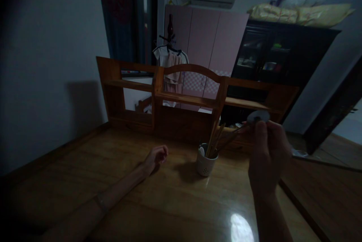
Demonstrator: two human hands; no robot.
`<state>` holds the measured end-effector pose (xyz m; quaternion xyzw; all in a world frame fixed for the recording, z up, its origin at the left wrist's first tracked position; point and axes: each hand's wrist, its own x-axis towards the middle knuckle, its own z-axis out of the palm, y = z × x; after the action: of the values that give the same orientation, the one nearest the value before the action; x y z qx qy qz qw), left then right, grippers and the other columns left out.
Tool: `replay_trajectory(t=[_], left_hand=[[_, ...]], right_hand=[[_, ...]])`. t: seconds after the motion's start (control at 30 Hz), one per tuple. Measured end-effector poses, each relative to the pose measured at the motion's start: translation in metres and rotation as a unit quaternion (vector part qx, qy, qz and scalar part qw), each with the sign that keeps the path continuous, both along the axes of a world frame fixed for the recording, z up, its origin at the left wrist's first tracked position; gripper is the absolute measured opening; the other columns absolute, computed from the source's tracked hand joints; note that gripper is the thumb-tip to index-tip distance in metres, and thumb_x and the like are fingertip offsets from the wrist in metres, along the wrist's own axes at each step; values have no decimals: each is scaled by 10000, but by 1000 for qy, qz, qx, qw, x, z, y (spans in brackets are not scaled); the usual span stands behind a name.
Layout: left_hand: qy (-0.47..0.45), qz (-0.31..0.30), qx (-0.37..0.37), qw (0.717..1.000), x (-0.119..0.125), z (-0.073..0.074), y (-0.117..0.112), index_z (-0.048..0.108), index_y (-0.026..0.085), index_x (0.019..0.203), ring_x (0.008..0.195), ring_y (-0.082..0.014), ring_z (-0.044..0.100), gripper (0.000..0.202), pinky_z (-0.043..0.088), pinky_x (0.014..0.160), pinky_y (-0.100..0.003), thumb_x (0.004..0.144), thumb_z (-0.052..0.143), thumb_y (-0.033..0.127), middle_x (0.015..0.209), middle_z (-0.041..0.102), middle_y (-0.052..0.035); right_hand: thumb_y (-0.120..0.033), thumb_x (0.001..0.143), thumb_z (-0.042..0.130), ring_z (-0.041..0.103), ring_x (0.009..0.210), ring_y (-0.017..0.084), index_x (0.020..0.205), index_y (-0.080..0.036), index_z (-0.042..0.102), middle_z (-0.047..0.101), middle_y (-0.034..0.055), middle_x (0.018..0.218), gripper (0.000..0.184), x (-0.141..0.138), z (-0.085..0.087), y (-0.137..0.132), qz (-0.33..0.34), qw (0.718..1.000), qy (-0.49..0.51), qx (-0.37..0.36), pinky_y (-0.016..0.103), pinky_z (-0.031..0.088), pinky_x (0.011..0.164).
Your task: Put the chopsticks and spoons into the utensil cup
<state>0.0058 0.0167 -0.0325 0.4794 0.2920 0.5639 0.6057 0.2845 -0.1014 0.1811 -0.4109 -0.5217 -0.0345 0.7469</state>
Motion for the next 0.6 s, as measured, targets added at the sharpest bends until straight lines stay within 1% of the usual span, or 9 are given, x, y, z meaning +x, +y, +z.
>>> replay_trajectory(t=[0.07, 0.17, 0.2, 0.33, 0.47, 0.6], left_hand=[[1, 0, -2, 1000, 0, 0, 0, 596, 138, 614, 461, -84, 450, 91, 338, 432, -197, 644, 536, 199, 562, 503, 8], [2, 1, -6, 1000, 0, -1, 0, 599, 137, 617, 452, -85, 448, 95, 344, 431, -200, 648, 535, 201, 554, 504, 8], [2, 2, -7, 1000, 0, -1, 1, 599, 137, 617, 452, -85, 449, 95, 346, 431, -201, 647, 535, 201, 557, 506, 7], [0, 6, -7, 1000, 0, -2, 2, 596, 137, 617, 463, -83, 454, 84, 348, 431, -198, 636, 539, 197, 583, 520, 4], [1, 6, -7, 1000, 0, -2, 3, 598, 137, 614, 449, -81, 439, 84, 341, 421, -198, 630, 542, 197, 565, 505, 9], [4, 3, -10, 1000, 0, -2, 3, 601, 138, 620, 437, -84, 437, 87, 335, 417, -200, 635, 540, 198, 547, 498, 11]], right_hand=[[-369, 921, 528, 640, 744, 185, 946, -168, 588, 652, 35, 793, 212, 11, -12, 15, 6, 1000, -13, -16, 320, 488, 701], [-376, 906, 552, 615, 732, 169, 923, -166, 602, 645, 24, 786, 217, 20, -32, 30, -24, 997, -57, -51, 299, 460, 708], [-384, 905, 551, 611, 727, 167, 923, -166, 604, 644, 24, 786, 225, 20, -38, 33, -22, 996, -63, -65, 293, 456, 698], [-421, 914, 525, 607, 681, 167, 936, -173, 593, 653, 35, 810, 258, 19, -61, 40, 50, 991, -51, -116, 290, 465, 651], [-425, 920, 519, 619, 743, 182, 943, -178, 589, 664, 41, 836, 257, 17, -77, 44, 85, 984, -58, -147, 304, 470, 715], [-445, 923, 504, 631, 787, 198, 946, -185, 581, 675, 52, 856, 273, 18, -89, 45, 135, 970, -65, -193, 313, 476, 758]])
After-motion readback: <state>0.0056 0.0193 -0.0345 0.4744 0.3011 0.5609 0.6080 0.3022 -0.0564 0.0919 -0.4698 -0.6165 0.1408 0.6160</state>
